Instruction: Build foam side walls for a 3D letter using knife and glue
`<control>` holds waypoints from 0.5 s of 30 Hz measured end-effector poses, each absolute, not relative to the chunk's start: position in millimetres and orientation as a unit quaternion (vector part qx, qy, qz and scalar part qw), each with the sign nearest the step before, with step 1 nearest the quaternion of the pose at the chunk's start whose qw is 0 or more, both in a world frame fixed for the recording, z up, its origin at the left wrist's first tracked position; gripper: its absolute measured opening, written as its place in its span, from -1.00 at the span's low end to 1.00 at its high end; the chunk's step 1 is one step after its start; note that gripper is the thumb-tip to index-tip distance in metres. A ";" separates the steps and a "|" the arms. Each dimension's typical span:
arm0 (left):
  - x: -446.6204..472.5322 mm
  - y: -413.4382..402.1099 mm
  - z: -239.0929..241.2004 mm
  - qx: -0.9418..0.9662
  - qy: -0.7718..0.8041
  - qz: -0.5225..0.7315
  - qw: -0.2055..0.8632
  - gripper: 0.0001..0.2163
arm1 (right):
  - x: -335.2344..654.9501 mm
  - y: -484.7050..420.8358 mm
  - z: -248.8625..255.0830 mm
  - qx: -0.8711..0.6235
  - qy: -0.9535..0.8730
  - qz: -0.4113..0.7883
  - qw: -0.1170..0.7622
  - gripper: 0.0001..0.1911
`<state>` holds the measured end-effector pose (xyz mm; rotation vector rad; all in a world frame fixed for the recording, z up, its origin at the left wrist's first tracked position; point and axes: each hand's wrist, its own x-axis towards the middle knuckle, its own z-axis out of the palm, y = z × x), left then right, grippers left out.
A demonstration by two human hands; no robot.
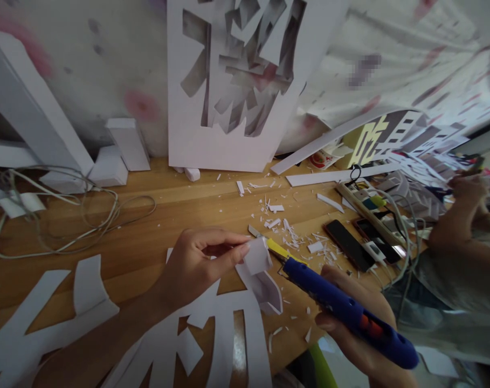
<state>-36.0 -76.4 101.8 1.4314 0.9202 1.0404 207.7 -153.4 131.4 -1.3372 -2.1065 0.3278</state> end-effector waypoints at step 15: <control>-37.9 -75.0 103.7 0.555 0.389 0.478 0.558 -0.89 | 208.6 -156.1 131.0 -0.505 -0.801 0.110 0.303 -0.65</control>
